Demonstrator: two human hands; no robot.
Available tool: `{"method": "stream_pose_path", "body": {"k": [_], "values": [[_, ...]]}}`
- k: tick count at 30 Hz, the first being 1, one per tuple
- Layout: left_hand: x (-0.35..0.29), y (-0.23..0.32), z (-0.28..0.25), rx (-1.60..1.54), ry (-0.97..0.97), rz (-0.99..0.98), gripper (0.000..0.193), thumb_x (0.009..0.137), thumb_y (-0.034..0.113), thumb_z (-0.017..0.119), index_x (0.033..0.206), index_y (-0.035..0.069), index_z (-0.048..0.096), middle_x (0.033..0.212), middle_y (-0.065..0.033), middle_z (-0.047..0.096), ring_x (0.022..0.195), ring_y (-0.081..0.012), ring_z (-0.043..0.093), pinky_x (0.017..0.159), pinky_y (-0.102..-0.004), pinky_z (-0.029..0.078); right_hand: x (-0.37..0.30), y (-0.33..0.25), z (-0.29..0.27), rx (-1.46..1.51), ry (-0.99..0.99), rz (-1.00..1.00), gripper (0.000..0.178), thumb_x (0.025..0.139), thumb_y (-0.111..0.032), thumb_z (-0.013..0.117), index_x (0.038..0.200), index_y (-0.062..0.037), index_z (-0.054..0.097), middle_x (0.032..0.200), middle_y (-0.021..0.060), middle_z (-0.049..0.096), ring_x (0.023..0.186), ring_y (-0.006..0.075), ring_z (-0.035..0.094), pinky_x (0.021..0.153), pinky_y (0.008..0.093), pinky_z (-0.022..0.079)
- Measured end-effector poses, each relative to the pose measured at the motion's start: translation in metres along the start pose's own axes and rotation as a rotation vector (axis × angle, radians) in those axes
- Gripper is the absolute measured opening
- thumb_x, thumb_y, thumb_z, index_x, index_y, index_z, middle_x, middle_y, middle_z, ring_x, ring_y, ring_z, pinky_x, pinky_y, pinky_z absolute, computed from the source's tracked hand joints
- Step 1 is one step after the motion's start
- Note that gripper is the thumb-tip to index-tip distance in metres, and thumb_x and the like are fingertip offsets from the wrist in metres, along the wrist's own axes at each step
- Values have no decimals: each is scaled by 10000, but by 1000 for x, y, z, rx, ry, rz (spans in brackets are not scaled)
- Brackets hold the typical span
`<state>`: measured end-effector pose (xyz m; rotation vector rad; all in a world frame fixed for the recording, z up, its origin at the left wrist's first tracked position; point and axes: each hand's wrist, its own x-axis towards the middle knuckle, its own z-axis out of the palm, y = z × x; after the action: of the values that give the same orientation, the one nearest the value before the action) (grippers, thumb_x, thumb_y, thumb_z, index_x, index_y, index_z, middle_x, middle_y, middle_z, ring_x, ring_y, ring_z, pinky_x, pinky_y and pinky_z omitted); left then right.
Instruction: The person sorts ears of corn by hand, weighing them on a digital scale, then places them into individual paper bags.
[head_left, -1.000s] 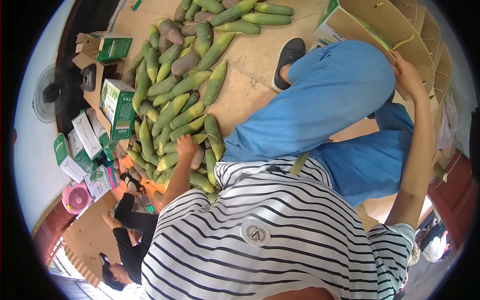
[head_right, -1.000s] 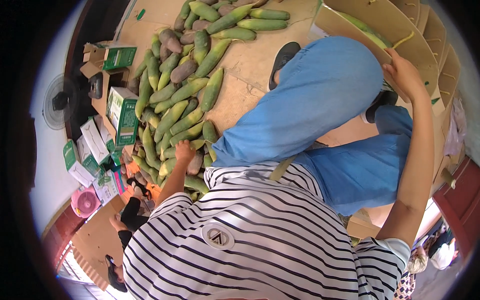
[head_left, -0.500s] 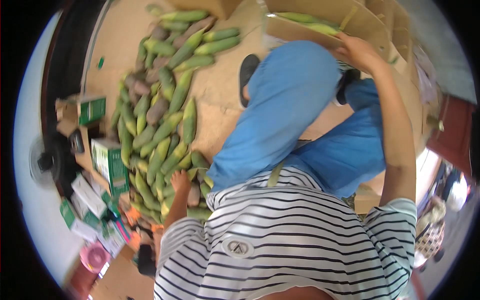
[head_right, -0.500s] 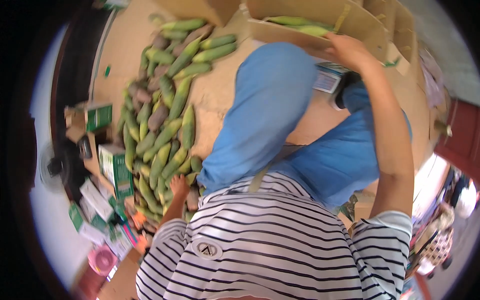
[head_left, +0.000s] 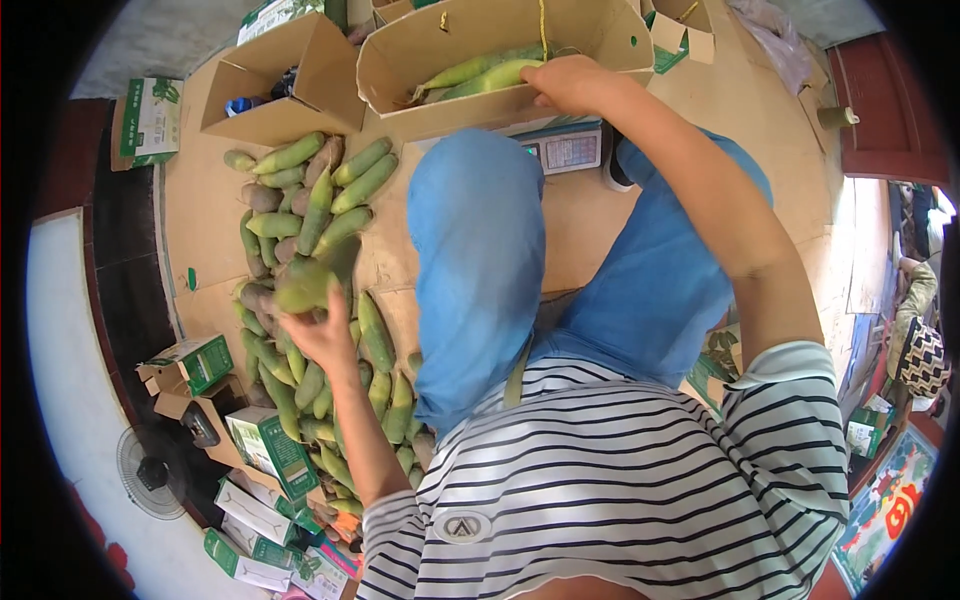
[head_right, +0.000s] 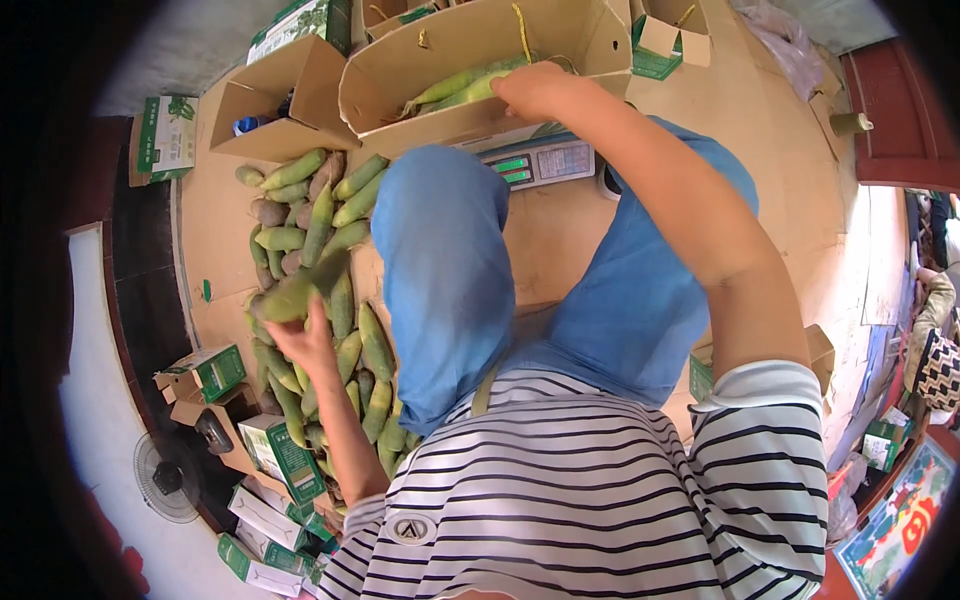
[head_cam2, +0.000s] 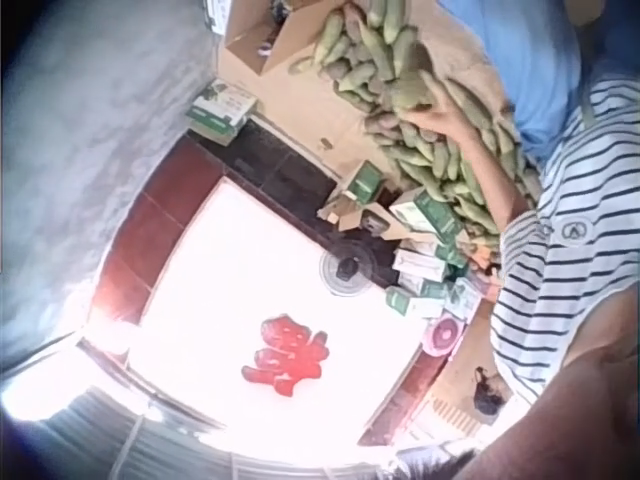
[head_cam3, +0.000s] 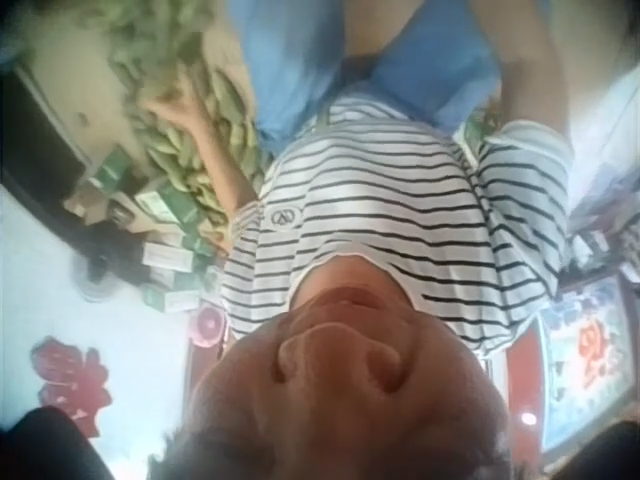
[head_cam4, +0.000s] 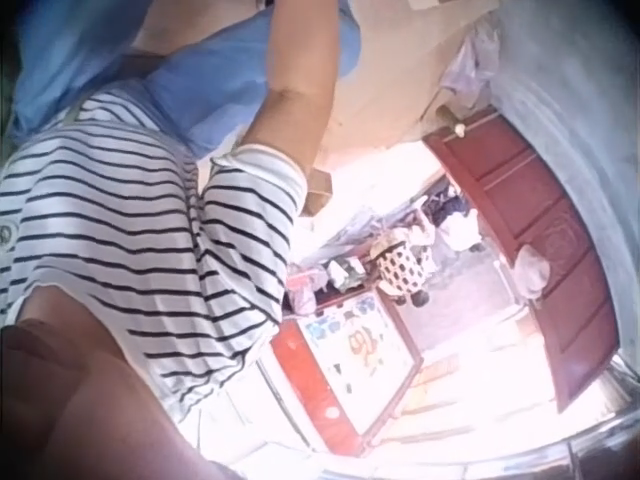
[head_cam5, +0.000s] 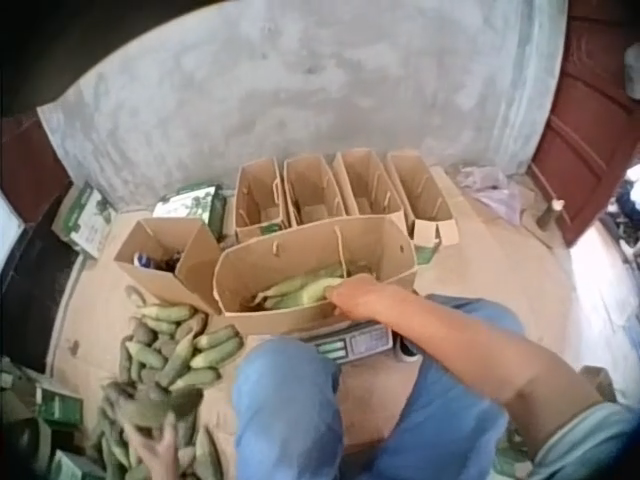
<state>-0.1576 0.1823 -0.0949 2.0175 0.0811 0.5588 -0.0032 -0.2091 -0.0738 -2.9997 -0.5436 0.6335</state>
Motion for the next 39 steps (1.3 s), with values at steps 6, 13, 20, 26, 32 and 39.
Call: {"method": "stream_pose_path", "body": {"k": [6,13,20,26,32,39], "values": [[96,128,93,-484,-113,-11,306,806,65,654,1055,-27,503,1021,-98,572,902,-144,557,786,-258,458,2,0,1,5,19,-17,255,837,-207,574,1016,-30,531,933,159,630,910,327,601,744,435,477],[60,49,118,-300,-291,-252,333,861,202,610,1058,-42,497,995,-88,563,923,-139,525,822,-270,422,-3,2,2,66,76,-49,206,823,-175,581,947,-19,530,853,162,611,857,337,589,725,436,459],[-94,-114,1,211,-818,-286,237,834,134,563,983,-48,544,875,-143,631,800,-204,589,719,-307,455,0,-4,-1,41,45,-37,235,832,-219,586,954,-25,535,853,164,617,864,343,588,739,441,458],[-151,-110,-29,247,-773,-633,202,831,146,559,937,-25,539,854,-184,618,788,-300,599,698,-359,463,-10,-11,-18,21,48,-40,390,884,-393,487,1014,-31,551,861,173,624,860,353,592,752,447,458],[-182,-149,-44,381,-801,-622,199,829,151,565,926,-20,536,854,-192,613,791,-319,596,696,-370,464,-11,-13,-36,91,146,-27,512,886,-488,424,1092,-38,554,1014,170,613,985,328,570,838,437,450],[-210,-202,-61,522,-829,-614,197,826,158,573,913,-15,534,855,-202,608,794,-340,592,695,-383,465,-9,-16,-32,31,144,-66,445,859,-408,482,1005,-4,598,912,229,626,915,367,594,810,436,456]]}}
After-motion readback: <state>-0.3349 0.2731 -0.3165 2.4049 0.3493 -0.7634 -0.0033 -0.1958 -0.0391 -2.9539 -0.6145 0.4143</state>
